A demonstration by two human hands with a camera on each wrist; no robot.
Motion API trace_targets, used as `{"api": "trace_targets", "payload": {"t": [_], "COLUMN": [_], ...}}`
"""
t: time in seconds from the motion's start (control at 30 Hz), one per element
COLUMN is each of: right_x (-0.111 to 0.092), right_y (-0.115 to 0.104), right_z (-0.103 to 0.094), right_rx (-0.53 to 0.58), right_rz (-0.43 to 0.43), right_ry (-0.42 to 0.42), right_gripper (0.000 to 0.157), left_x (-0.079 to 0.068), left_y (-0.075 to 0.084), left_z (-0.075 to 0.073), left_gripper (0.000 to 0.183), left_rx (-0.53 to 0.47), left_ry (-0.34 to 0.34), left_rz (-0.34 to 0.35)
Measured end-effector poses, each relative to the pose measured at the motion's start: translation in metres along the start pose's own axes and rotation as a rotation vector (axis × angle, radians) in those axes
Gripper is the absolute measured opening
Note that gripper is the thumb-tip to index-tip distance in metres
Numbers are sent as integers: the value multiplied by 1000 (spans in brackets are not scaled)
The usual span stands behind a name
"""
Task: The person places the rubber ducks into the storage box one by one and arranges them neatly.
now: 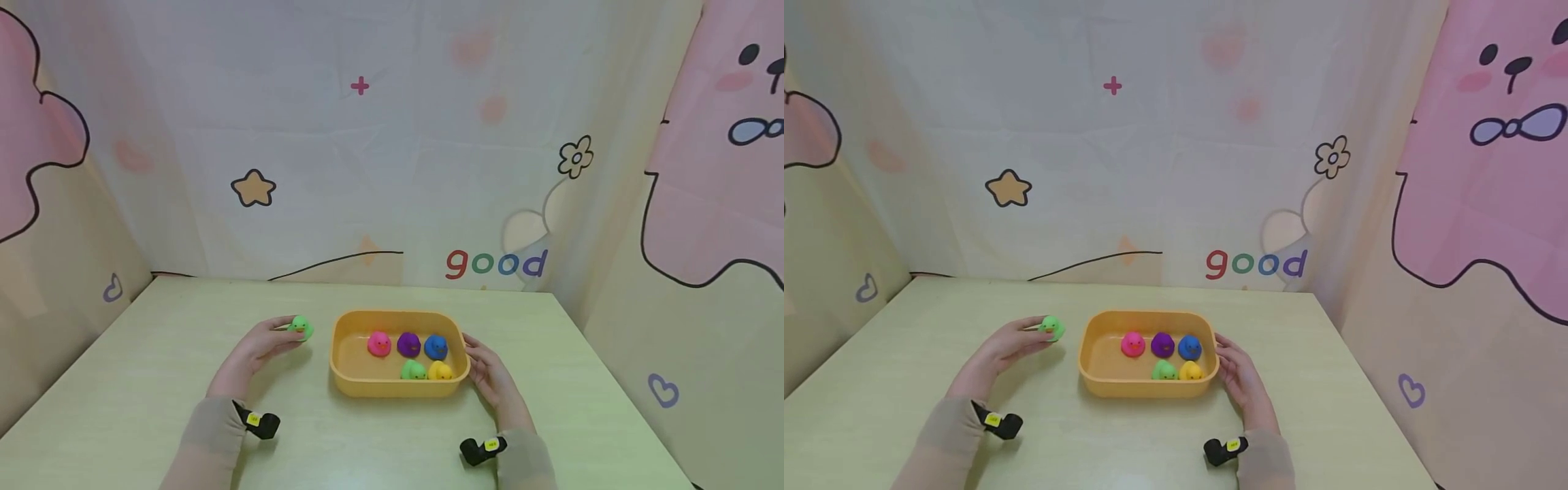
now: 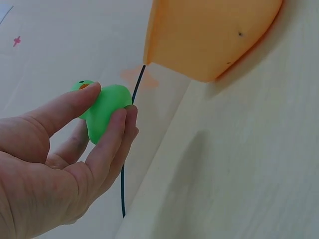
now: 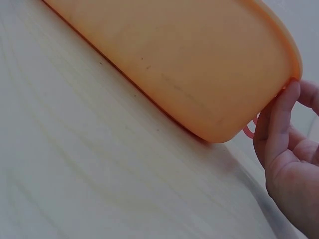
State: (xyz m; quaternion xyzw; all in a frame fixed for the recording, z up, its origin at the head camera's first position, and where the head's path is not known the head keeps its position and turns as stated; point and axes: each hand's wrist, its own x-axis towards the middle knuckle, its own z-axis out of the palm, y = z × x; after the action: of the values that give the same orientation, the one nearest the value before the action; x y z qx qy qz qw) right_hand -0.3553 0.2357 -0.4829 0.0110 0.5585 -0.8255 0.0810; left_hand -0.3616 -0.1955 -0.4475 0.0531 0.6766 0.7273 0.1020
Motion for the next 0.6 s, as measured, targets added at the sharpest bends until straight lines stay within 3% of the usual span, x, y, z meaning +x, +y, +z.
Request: {"api": "trace_targets", "payload": {"t": [0.4,0.6], "right_x": [-4,0], "right_y": [-5,2], "right_z": [3,1], "right_rx": [33,-18], "right_rz": [22,-12], "right_ry": [-21,4], "right_gripper": [52,50], "left_x": [22,28], "left_y": [32,37], "left_z": [42,72], "left_gripper": [59,57], "left_rx": [70,76], "left_ry": [-32,-43], "left_rz": [-6,-28]}}
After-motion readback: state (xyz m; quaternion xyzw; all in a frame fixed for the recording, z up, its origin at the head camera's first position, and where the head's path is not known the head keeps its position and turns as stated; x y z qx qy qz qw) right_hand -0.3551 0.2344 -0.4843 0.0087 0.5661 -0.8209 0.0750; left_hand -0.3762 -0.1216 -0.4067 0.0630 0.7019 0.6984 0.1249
